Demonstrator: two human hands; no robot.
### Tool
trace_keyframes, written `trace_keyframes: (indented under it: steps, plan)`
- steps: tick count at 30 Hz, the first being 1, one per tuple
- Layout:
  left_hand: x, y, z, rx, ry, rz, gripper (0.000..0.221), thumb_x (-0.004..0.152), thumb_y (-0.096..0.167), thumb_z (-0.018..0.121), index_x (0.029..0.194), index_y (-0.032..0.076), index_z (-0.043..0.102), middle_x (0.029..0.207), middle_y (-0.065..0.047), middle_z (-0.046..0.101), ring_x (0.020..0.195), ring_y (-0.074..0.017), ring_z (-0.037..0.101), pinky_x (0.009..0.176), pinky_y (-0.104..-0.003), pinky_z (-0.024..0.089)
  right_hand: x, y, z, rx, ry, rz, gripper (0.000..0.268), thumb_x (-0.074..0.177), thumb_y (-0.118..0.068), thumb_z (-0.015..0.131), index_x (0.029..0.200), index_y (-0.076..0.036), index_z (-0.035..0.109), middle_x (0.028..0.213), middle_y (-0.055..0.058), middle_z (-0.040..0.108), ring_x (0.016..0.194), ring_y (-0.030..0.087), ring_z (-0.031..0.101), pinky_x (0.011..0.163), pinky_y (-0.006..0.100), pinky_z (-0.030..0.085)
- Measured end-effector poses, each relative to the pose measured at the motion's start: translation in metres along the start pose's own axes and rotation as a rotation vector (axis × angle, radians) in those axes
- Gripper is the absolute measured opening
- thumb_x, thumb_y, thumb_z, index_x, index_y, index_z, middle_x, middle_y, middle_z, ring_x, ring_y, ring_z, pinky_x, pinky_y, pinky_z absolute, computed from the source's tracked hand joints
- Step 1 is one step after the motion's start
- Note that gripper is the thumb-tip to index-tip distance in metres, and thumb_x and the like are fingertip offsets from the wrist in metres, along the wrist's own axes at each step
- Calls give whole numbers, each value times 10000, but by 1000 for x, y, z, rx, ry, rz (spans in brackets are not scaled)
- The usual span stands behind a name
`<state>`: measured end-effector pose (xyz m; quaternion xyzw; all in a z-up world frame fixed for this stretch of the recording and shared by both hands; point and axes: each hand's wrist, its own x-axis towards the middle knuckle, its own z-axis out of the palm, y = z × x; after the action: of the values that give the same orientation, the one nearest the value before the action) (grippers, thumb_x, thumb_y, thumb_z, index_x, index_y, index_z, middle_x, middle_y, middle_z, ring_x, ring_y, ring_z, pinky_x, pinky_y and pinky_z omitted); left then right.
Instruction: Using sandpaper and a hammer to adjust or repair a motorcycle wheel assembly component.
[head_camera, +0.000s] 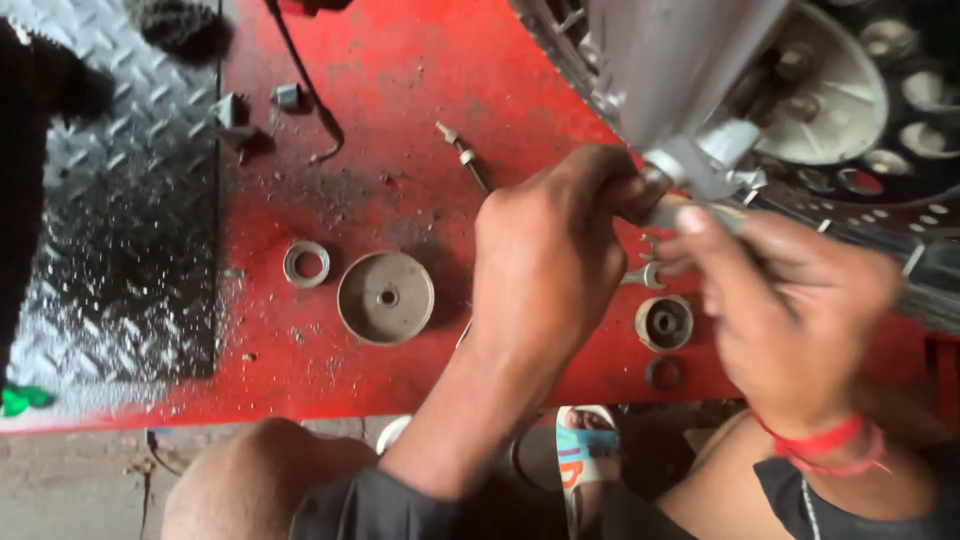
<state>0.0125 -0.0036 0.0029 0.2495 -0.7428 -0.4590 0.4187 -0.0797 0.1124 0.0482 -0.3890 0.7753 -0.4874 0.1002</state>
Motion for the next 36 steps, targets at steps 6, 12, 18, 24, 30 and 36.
trace_keyframes:
  steps: [6, 12, 18, 24, 30, 36]
  plan:
    - [-6, 5, 7, -38, 6, -35, 227, 897, -23, 685, 1099, 79, 672, 965, -98, 754, 852, -246, 770, 738, -342, 615, 4, -21, -3, -132, -29, -8, 114, 992, -46, 647, 1047, 23, 719, 764, 12, 682, 555, 12, 520, 519, 188, 436]
    - [2, 20, 4, 98, 35, 162, 304, 837, -89, 612, 1107, 46, 653, 977, -139, 732, 890, -311, 744, 787, -399, 593, 4, 18, -18, -139, -92, 21, 119, 1065, -40, 714, 1011, 35, 788, 692, 76, 702, 586, 55, 534, 567, 217, 407]
    - [11, 8, 16, -12, -14, -173, 122, 902, -16, 672, 1004, 50, 685, 879, -107, 753, 820, -251, 782, 697, -351, 609, 6, -17, -12, -32, 20, 83, 119, 968, -76, 682, 1023, 12, 741, 773, 26, 733, 620, 34, 642, 524, 179, 458]
    - [10, 31, 2, 177, -49, 120, 273, 863, -51, 684, 1124, 26, 679, 955, -117, 742, 881, -303, 738, 780, -400, 583, 9, 30, -10, -72, -62, 24, 94, 1003, -35, 688, 1012, 34, 751, 746, 47, 707, 596, 55, 556, 522, 201, 433]
    - [16, 11, 13, 135, -45, 25, 167, 943, -18, 699, 1083, 72, 698, 974, -78, 759, 888, -258, 767, 769, -358, 611, 16, -14, -21, -221, 16, -284, 61, 977, -16, 708, 994, 37, 735, 760, 49, 703, 637, 70, 620, 601, 239, 457]
    - [7, 15, 17, 213, -8, 139, 294, 870, -61, 644, 1149, 22, 678, 971, -116, 718, 869, -306, 727, 768, -395, 586, 8, 20, -22, -196, 17, -203, 103, 1079, -30, 717, 996, 23, 750, 752, 34, 715, 619, 46, 602, 599, 195, 457]
